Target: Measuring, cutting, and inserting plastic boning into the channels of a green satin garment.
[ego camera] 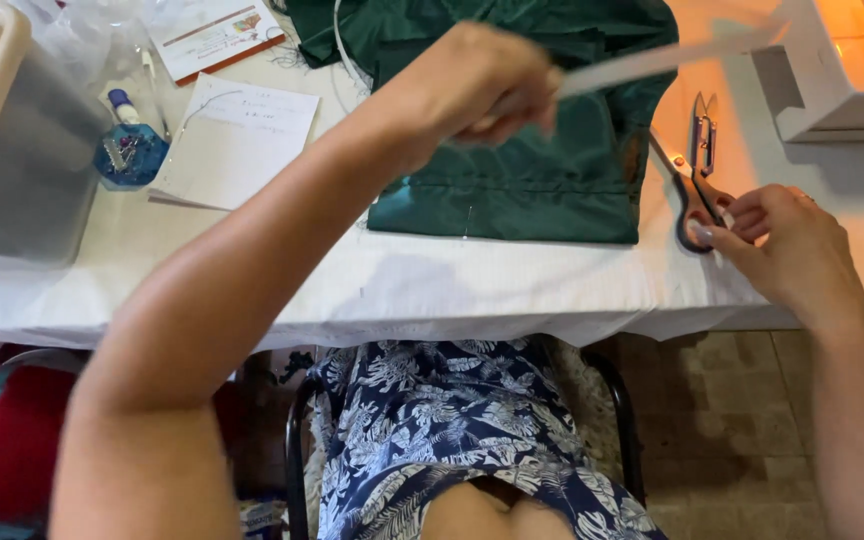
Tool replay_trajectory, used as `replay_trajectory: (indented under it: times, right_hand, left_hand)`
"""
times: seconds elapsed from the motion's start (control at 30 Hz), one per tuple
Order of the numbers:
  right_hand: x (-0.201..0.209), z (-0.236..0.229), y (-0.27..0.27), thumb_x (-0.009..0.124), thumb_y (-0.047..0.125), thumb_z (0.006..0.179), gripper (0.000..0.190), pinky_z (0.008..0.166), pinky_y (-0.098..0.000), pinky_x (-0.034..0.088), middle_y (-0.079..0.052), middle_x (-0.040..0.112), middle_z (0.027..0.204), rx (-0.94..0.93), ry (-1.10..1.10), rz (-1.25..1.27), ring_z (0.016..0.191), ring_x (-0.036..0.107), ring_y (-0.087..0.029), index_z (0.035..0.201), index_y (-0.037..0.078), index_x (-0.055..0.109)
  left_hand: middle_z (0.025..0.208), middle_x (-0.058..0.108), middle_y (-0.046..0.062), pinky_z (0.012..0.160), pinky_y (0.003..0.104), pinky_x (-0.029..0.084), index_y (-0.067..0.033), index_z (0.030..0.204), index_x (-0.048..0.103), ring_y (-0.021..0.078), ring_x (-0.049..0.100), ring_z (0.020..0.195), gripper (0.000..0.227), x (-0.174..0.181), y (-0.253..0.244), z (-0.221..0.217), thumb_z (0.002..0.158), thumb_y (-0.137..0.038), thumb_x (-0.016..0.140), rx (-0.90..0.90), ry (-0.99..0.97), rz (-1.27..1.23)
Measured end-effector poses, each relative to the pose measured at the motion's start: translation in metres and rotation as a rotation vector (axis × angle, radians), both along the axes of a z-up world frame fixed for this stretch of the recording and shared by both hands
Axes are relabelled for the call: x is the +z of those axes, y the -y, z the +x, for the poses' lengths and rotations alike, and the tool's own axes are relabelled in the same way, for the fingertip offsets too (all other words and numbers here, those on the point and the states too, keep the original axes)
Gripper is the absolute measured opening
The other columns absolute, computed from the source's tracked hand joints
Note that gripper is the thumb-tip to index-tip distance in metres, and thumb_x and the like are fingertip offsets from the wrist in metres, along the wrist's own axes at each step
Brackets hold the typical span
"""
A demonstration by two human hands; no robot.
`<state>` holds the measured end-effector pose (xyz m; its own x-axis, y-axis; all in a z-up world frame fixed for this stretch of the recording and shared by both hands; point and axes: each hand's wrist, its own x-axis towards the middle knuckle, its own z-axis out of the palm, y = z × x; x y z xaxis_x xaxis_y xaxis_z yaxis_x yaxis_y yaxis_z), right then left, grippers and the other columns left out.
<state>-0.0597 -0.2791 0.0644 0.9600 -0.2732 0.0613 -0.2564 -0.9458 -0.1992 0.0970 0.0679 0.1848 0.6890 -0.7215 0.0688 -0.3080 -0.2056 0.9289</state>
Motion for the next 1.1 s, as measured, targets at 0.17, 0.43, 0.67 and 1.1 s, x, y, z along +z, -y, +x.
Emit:
replay_trajectory:
  times: [0.17,0.43,0.67,1.1]
  right_hand:
    - [0.011,-0.024,0.002,0.07,0.054,0.089,0.048,0.076,-0.0449,0.052,-0.005,0.077,0.103,-0.16,-0.257,-0.162,0.097,0.073,-0.029,0.109,0.01,0.066]
    - [-0.056,-0.088,0.056,0.084,0.018,0.082,0.051,0.065,-0.0386,0.054,-0.022,0.071,0.099,-0.202,-0.006,0.198,0.077,0.071,-0.03,0.118,-0.008,0.058]
    - [-0.097,-0.142,0.075,0.082,0.013,0.091,0.028,0.059,-0.0398,0.049,-0.021,0.071,0.09,-0.42,0.112,0.233,0.073,0.064,-0.028,0.11,-0.005,0.072]
    - [-0.158,-0.158,-0.1,0.096,0.007,0.058,0.036,0.066,-0.0265,0.055,-0.005,0.073,0.074,0.294,-0.275,1.155,0.066,0.066,-0.013,0.077,0.006,0.066]
  left_hand:
    - [0.059,0.056,-0.003,0.036,0.021,0.035,-0.0081,0.077,0.069,0.0076,0.046,0.044,0.027,-0.033,-0.061,-0.054,0.097,-0.02,0.055,0.042,-0.086,0.103]
    - [0.054,0.055,0.002,0.038,0.021,0.027,-0.0049,0.082,0.075,0.0097,0.039,0.042,0.029,-0.119,-0.118,-0.148,0.1,-0.019,0.058,0.235,-0.506,0.057]
    - [0.051,0.049,-0.003,0.043,0.027,0.027,-0.009,0.074,0.074,0.0074,0.037,0.046,0.029,-0.16,-0.113,-0.174,0.096,-0.025,0.062,0.404,-0.269,-0.088]
    - [0.05,0.044,-0.007,0.044,0.026,0.024,-0.0137,0.072,0.072,0.0063,0.031,0.044,0.03,-0.192,-0.118,-0.168,0.096,-0.028,0.06,0.403,-0.407,-0.111]
